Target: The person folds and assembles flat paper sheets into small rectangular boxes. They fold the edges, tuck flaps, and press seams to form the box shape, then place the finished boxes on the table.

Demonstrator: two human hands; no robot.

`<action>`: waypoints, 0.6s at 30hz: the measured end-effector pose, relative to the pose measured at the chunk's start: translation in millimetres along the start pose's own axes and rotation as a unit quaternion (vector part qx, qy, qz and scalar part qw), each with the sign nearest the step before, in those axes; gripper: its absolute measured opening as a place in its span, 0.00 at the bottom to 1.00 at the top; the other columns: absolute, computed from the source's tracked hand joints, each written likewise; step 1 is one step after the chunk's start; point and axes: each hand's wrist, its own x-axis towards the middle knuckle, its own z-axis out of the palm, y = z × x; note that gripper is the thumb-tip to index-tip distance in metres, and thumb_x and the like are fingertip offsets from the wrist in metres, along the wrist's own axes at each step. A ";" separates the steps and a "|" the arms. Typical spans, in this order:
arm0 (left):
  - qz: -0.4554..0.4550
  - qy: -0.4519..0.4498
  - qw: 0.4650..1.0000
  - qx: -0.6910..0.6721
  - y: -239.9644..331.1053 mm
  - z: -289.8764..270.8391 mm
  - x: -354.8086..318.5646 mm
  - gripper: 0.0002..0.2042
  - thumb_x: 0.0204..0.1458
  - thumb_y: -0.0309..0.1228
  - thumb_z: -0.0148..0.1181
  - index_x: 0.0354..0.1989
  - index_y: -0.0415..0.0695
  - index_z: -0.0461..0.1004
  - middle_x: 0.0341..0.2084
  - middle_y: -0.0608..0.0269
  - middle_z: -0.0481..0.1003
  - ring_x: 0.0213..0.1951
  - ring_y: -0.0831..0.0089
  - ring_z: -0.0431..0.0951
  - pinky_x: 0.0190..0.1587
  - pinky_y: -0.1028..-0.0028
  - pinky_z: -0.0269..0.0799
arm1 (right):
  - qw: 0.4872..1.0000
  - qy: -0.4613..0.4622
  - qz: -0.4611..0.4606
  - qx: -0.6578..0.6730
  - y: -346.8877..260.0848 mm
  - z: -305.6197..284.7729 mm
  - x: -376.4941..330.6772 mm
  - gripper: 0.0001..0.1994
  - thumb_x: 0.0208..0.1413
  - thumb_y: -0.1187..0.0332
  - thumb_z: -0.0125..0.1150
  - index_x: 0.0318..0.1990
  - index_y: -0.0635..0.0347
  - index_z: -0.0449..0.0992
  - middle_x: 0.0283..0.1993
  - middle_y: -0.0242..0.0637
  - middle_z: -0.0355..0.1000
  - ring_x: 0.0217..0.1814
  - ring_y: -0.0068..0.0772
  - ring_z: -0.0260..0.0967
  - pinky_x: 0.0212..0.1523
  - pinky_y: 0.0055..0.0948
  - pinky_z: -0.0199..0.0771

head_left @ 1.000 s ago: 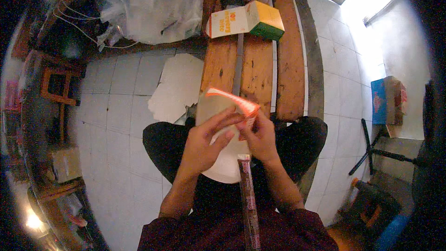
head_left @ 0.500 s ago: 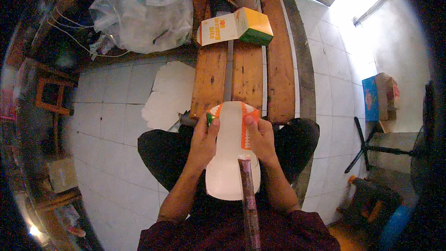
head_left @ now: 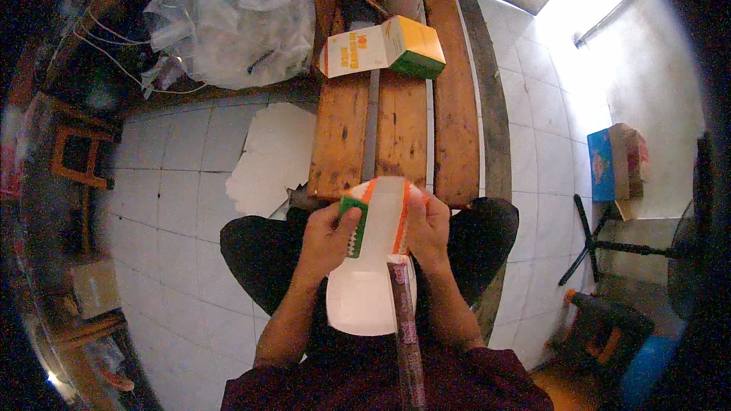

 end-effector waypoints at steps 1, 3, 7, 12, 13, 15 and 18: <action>-0.011 0.044 0.998 -0.038 -0.7 -3.5 -4.0 0.18 0.58 0.41 0.52 0.34 0.35 0.75 0.23 0.64 0.75 0.25 0.82 0.70 0.30 0.77 0.68 | 0.999 0.001 -0.031 -0.030 4.9 -3.0 -2.8 0.18 0.64 0.59 0.45 0.43 0.67 0.73 0.36 0.29 0.72 0.35 0.17 0.66 0.36 0.19 0.67; -0.034 0.133 0.984 -0.113 -1.5 -8.9 -13.5 0.19 0.59 0.42 0.52 0.34 0.34 0.74 0.25 0.63 0.76 0.29 0.80 0.71 0.33 0.75 0.68 | 0.993 -0.097 -0.039 -0.060 14.1 -4.9 -12.5 0.18 0.64 0.59 0.45 0.45 0.67 0.72 0.40 0.31 0.72 0.40 0.19 0.66 0.41 0.22 0.66; 0.111 0.070 0.991 -0.026 10.5 -12.5 -10.8 0.19 0.61 0.41 0.47 0.41 0.33 0.71 0.34 0.63 0.74 0.36 0.78 0.70 0.41 0.74 0.67 | 0.993 -0.095 0.061 0.021 28.3 -4.7 -36.7 0.18 0.65 0.59 0.43 0.48 0.66 0.71 0.46 0.31 0.70 0.46 0.21 0.64 0.47 0.24 0.65; -0.103 0.004 0.993 -0.064 -4.6 -5.6 -12.7 0.15 0.63 0.35 0.42 0.45 0.34 0.70 0.37 0.65 0.73 0.39 0.78 0.68 0.46 0.78 0.63 | 1.000 -0.003 -0.001 -0.011 18.4 -5.2 -28.7 0.14 0.63 0.60 0.46 0.36 0.63 0.71 0.36 0.30 0.69 0.39 0.22 0.63 0.43 0.25 0.66; -0.116 0.026 0.988 -0.101 -4.4 -3.0 -15.1 0.15 0.63 0.34 0.43 0.45 0.35 0.70 0.37 0.64 0.73 0.39 0.79 0.68 0.46 0.78 0.63 | 0.998 -0.009 0.055 0.043 22.9 -7.7 -29.3 0.15 0.62 0.58 0.47 0.36 0.63 0.72 0.38 0.31 0.69 0.40 0.24 0.64 0.43 0.26 0.66; -0.133 0.061 0.981 -0.126 -5.7 1.5 -19.7 0.14 0.63 0.33 0.43 0.46 0.35 0.70 0.38 0.64 0.73 0.39 0.79 0.68 0.46 0.78 0.63 | 0.974 -0.022 0.165 0.151 35.7 -11.0 -29.8 0.17 0.61 0.55 0.49 0.36 0.63 0.73 0.41 0.32 0.70 0.42 0.26 0.66 0.44 0.28 0.67; -0.149 0.120 0.971 -0.144 -6.7 7.8 -20.9 0.15 0.61 0.32 0.45 0.49 0.34 0.69 0.38 0.64 0.74 0.39 0.79 0.69 0.46 0.78 0.64 | 0.922 -0.017 0.190 0.336 7.5 -0.5 -27.6 0.17 0.59 0.61 0.49 0.44 0.67 0.73 0.41 0.37 0.74 0.42 0.28 0.71 0.46 0.27 0.69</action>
